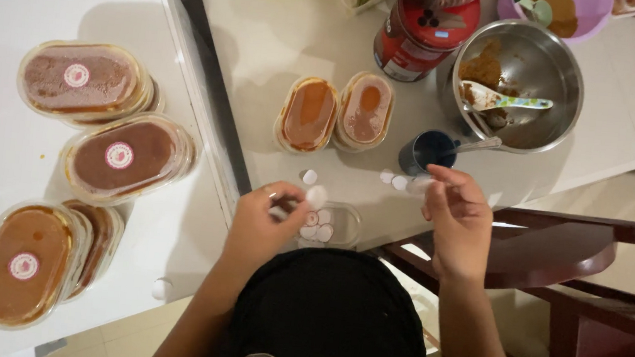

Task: The recorder is peeling small circular stickers from a sheet and applying them to the lids of plastic food containers containing cake or dessert.

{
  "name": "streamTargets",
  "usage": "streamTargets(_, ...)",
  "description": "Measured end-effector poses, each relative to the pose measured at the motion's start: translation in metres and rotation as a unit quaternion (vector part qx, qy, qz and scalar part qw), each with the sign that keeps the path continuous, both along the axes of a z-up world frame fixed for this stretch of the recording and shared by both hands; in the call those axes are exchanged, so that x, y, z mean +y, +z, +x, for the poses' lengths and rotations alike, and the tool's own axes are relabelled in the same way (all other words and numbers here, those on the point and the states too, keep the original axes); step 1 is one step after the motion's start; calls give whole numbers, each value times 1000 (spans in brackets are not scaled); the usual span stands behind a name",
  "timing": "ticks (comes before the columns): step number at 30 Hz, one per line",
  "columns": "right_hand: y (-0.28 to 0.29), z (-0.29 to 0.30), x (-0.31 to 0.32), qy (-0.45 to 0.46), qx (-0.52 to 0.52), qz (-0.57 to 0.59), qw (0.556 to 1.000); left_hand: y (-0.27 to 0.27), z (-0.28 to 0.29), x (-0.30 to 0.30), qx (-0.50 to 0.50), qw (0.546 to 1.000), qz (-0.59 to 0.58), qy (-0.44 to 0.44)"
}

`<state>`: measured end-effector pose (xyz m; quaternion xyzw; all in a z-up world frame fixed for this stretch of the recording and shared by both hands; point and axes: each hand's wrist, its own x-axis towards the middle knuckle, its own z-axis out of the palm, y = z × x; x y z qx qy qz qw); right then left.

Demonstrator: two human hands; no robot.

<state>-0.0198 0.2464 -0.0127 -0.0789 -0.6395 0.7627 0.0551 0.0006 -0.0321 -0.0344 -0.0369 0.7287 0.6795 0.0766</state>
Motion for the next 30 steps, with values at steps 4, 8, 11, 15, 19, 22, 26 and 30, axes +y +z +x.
streamTargets(4,19,-39,-3,32,-12,329,944,-16,13,-19,55,983,-165,59)
streamTargets(8,2,-102,-21,34,1,439,898,-56,28,-24,54,959,-269,72)
streamTargets(11,-56,-153,-22,37,113,432,894,-59,30,-25,141,931,-330,70)
streamTargets(15,-121,-187,-21,25,65,427,902,-62,28,-27,173,938,-289,84)
streamTargets(19,-130,-188,-30,-2,24,345,938,-69,27,-29,158,947,-259,108)
streamTargets(22,-126,-177,-38,-11,55,315,947,-70,27,-30,158,948,-253,111)
streamTargets(26,-130,-169,-37,-42,202,422,883,-70,26,-29,154,949,-255,107)
streamTargets(30,-132,-162,-40,-80,258,561,783,-71,27,-30,163,945,-260,109)
